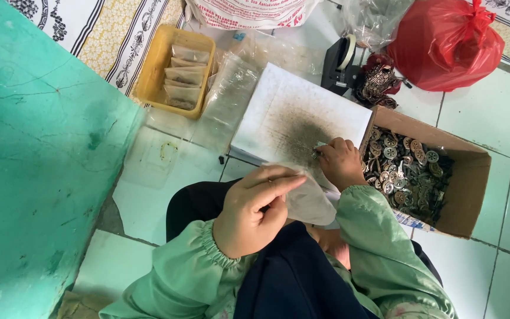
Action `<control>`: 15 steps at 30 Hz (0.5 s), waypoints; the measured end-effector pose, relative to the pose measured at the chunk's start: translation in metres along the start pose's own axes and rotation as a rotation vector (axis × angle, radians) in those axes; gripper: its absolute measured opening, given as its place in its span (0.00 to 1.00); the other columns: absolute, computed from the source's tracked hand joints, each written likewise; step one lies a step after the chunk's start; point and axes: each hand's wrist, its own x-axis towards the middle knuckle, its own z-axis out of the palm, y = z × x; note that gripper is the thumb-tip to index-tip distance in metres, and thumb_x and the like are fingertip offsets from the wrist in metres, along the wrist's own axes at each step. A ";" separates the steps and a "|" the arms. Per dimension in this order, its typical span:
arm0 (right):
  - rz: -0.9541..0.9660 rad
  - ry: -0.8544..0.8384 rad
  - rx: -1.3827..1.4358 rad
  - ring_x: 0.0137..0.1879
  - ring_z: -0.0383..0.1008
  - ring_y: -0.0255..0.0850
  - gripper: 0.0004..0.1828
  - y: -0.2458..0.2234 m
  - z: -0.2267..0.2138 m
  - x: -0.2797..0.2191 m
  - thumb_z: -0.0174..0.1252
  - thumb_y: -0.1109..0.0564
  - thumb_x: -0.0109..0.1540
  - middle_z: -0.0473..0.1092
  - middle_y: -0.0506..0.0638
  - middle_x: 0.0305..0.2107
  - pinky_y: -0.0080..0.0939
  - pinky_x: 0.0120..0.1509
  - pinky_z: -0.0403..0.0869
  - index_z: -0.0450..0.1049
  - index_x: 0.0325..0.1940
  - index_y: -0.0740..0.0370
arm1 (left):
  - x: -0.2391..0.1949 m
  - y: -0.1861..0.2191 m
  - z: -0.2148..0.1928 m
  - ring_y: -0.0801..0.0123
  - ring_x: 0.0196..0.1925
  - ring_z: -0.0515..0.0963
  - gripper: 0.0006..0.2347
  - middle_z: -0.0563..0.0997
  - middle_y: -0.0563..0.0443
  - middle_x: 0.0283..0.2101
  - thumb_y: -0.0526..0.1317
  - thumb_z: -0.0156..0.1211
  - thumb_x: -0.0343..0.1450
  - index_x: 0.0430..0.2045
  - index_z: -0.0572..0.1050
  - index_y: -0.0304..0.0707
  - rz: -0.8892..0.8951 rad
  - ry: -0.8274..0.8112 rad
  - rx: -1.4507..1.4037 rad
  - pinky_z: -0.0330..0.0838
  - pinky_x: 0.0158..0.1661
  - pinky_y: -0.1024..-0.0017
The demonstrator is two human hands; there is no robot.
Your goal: Packaging small decorative metal items into individual plastic bags by picking them from a bulk box.
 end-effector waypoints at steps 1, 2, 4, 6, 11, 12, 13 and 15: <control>0.003 -0.003 0.002 0.52 0.69 0.47 0.13 -0.002 -0.003 -0.001 0.61 0.51 0.60 0.68 0.48 0.40 0.49 0.59 0.73 0.81 0.49 0.45 | 0.004 0.001 -0.001 0.57 0.36 0.85 0.19 0.84 0.43 0.44 0.22 0.52 0.66 0.46 0.83 0.36 -0.004 -0.003 0.000 0.84 0.38 0.66; -0.051 0.038 -0.009 0.52 0.69 0.47 0.12 -0.002 -0.006 -0.001 0.60 0.51 0.62 0.68 0.49 0.40 0.49 0.59 0.73 0.81 0.48 0.47 | 0.009 0.003 -0.003 0.60 0.35 0.84 0.19 0.84 0.43 0.44 0.23 0.52 0.65 0.46 0.83 0.36 0.026 0.019 -0.002 0.84 0.37 0.68; -0.101 0.081 -0.019 0.52 0.69 0.47 0.11 0.001 -0.002 -0.002 0.59 0.51 0.63 0.69 0.49 0.40 0.48 0.60 0.72 0.80 0.48 0.49 | 0.020 -0.012 0.002 0.64 0.34 0.83 0.19 0.84 0.44 0.45 0.23 0.52 0.65 0.46 0.83 0.36 0.058 0.036 -0.004 0.84 0.37 0.70; -0.216 0.243 -0.142 0.53 0.69 0.44 0.10 0.008 0.014 -0.004 0.54 0.52 0.62 0.70 0.46 0.42 0.44 0.59 0.70 0.76 0.46 0.47 | 0.035 -0.044 0.013 0.53 0.34 0.82 0.19 0.83 0.38 0.44 0.22 0.50 0.67 0.48 0.81 0.34 0.099 0.017 0.059 0.81 0.32 0.64; -0.110 0.343 0.055 0.51 0.70 0.48 0.10 0.022 0.040 -0.008 0.57 0.54 0.58 0.71 0.49 0.41 0.49 0.55 0.70 0.76 0.42 0.56 | 0.031 -0.039 0.032 0.54 0.36 0.84 0.18 0.83 0.40 0.44 0.22 0.50 0.68 0.48 0.81 0.33 0.071 0.023 0.080 0.80 0.32 0.67; -0.073 0.386 0.176 0.51 0.71 0.50 0.09 0.024 0.045 -0.005 0.58 0.55 0.57 0.71 0.50 0.40 0.50 0.54 0.70 0.76 0.41 0.57 | 0.032 -0.034 0.034 0.57 0.37 0.84 0.19 0.83 0.41 0.45 0.22 0.50 0.68 0.49 0.81 0.34 0.080 0.038 0.092 0.81 0.33 0.69; -0.073 0.391 0.177 0.51 0.71 0.50 0.09 0.019 0.036 -0.009 0.58 0.55 0.57 0.71 0.50 0.40 0.50 0.54 0.70 0.76 0.41 0.57 | 0.028 -0.041 0.034 0.57 0.37 0.84 0.19 0.83 0.41 0.45 0.22 0.50 0.68 0.49 0.81 0.34 0.085 0.037 0.094 0.81 0.33 0.69; 0.063 0.517 0.402 0.44 0.73 0.48 0.07 0.010 0.017 -0.008 0.61 0.61 0.62 0.71 0.47 0.35 0.45 0.51 0.74 0.79 0.43 0.54 | 0.026 -0.055 0.034 0.48 0.36 0.84 0.17 0.82 0.34 0.43 0.21 0.50 0.67 0.47 0.80 0.28 0.049 0.008 0.158 0.82 0.33 0.63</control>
